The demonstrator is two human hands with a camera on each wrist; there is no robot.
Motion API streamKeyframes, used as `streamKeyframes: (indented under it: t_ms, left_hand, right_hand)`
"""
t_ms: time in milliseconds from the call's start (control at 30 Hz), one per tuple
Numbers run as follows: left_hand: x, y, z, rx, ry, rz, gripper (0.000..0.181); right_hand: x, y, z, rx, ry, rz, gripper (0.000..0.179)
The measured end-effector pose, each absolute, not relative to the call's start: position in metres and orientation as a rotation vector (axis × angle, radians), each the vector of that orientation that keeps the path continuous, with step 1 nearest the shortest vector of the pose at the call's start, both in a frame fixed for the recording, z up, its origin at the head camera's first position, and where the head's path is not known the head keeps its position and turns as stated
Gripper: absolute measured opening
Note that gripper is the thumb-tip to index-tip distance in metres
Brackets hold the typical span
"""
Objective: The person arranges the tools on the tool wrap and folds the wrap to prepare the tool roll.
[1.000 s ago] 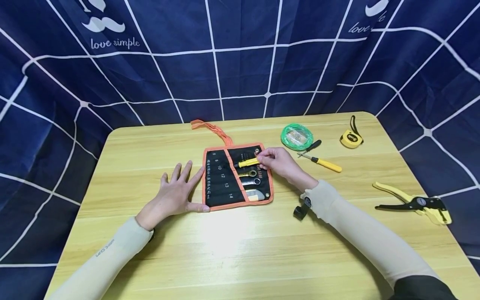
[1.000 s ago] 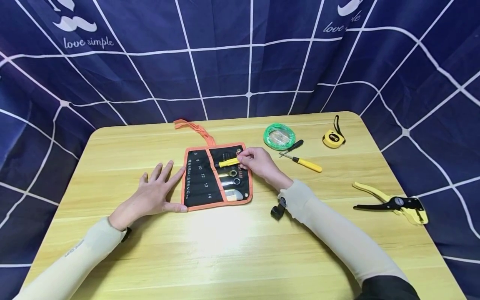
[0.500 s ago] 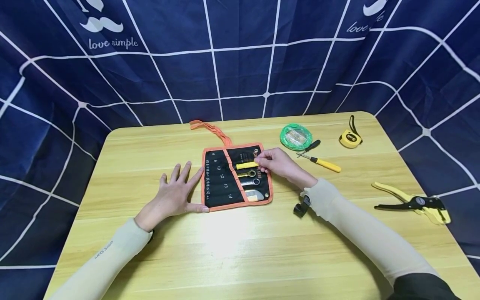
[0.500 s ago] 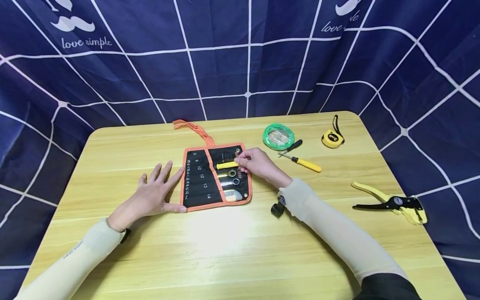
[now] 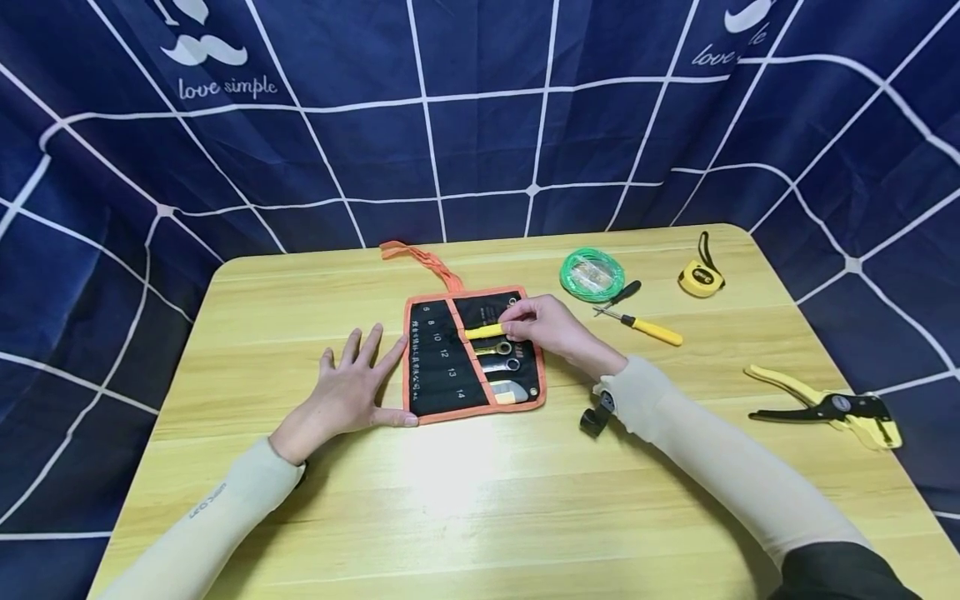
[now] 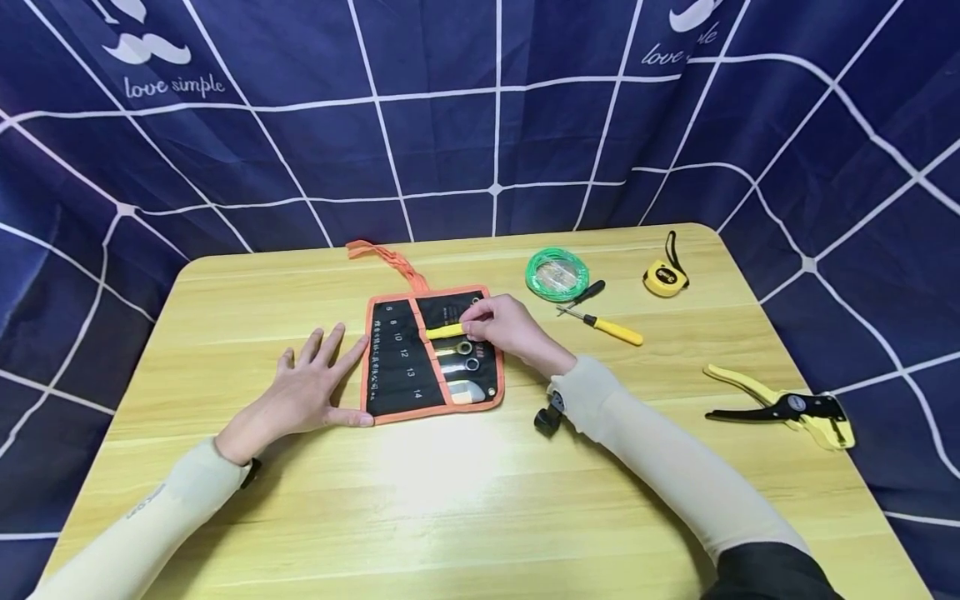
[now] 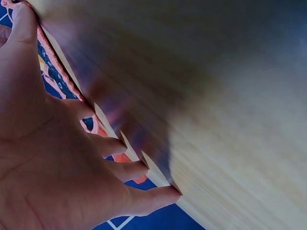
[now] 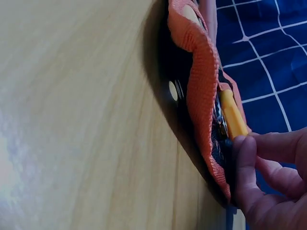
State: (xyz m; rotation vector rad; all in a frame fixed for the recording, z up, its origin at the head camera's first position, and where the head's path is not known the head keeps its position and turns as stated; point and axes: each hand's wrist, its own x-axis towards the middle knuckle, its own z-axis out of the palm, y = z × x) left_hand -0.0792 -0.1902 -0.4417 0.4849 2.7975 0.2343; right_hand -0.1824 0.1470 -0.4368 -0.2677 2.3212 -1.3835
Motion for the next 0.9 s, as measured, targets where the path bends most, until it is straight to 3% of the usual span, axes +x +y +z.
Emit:
streamKeyframes:
  t_ms: [900]
  left_hand:
    - [-0.078,-0.191,-0.437,0.499,2.802,0.223,0.125]
  right_hand:
    - [-0.187,0.128,-0.446,-0.325,2.319,-1.406,0.011]
